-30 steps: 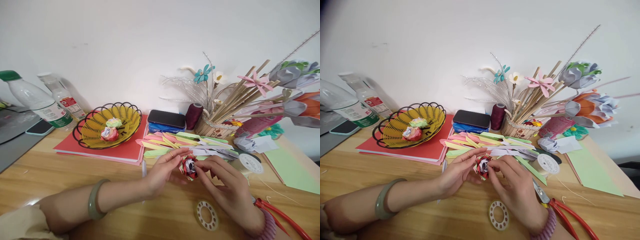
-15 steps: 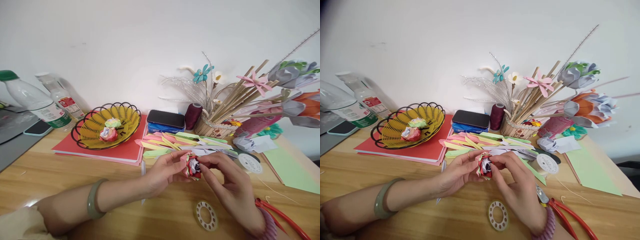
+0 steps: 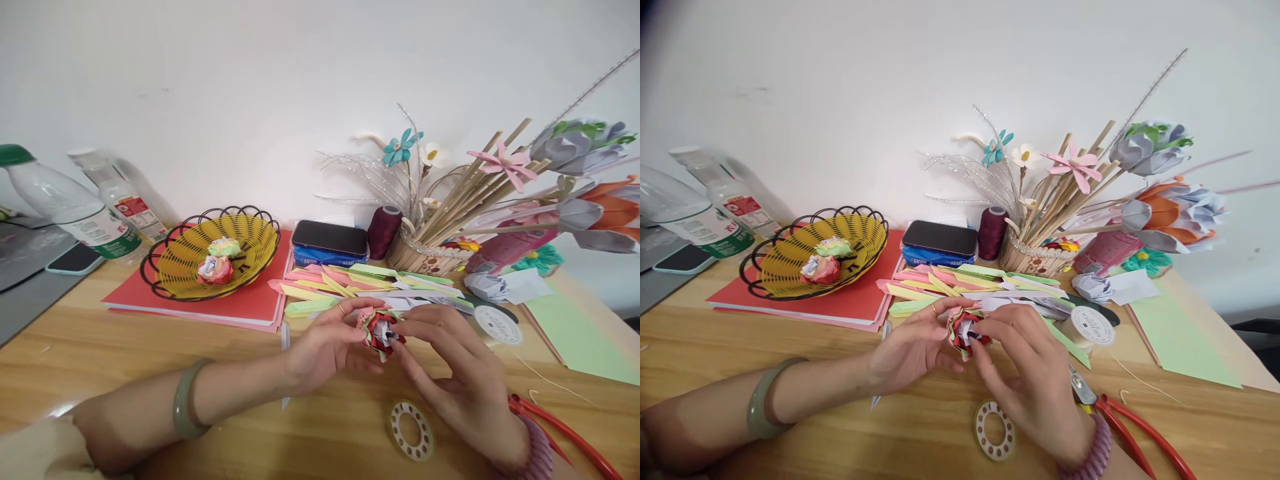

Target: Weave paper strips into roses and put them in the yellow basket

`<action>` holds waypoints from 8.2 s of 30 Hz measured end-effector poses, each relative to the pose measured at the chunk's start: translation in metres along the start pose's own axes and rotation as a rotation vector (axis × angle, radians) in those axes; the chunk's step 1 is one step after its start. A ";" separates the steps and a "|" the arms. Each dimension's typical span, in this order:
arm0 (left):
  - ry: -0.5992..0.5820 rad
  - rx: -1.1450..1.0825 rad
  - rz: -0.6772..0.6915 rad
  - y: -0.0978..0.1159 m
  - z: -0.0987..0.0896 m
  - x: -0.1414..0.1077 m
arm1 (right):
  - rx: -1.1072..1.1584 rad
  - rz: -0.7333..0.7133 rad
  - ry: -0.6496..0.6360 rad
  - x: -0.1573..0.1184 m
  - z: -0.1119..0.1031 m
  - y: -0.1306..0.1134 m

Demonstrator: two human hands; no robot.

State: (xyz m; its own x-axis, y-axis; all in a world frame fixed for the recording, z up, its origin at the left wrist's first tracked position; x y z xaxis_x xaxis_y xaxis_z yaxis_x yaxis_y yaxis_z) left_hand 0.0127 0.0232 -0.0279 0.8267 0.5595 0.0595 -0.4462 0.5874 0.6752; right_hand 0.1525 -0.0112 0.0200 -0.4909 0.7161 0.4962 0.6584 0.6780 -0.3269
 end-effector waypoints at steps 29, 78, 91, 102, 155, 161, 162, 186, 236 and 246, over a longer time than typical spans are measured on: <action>0.085 0.061 0.067 -0.003 0.001 -0.001 | -0.371 -0.134 -0.047 -0.006 0.004 0.003; 0.225 0.249 0.047 -0.005 0.002 0.002 | -0.107 -0.020 -0.150 0.000 0.013 0.003; 0.307 0.418 0.030 -0.003 0.001 0.002 | -0.181 -0.032 -0.161 -0.003 0.017 0.000; 0.285 0.529 0.019 -0.004 0.001 0.000 | -0.080 0.000 -0.207 -0.002 0.018 0.002; 0.290 0.225 0.011 -0.004 0.001 0.001 | 0.074 0.154 -0.086 -0.002 0.012 0.012; 0.308 0.220 0.000 -0.002 0.003 0.000 | 0.086 0.089 -0.107 -0.001 0.009 0.007; 0.305 0.230 -0.002 -0.002 0.003 0.000 | 0.083 0.074 -0.120 0.000 0.009 0.006; 0.214 0.150 -0.103 -0.003 -0.001 0.001 | 0.282 0.203 -0.181 -0.001 0.016 0.006; -0.061 0.151 0.164 0.044 0.005 0.009 | 0.257 0.243 -0.189 -0.008 0.017 0.024; 0.000 -0.003 0.271 0.074 -0.004 0.012 | 0.253 0.243 -0.253 -0.008 0.024 0.028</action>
State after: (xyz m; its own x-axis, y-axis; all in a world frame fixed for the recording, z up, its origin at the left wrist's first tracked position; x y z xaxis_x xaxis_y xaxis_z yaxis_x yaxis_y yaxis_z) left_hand -0.0117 0.0760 0.0201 0.6767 0.6969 0.2375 -0.6523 0.4178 0.6325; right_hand 0.1610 0.0056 -0.0121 -0.4843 0.8565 0.1782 0.6268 0.4818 -0.6123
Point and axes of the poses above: each hand's wrist, its own x-axis towards the middle knuckle, its own z-axis out of the palm, y = z × x, the point moved 3 cm from there along x, towards the middle knuckle, and after that the axes turned 14 degrees about -y, right-handed, at the moved point
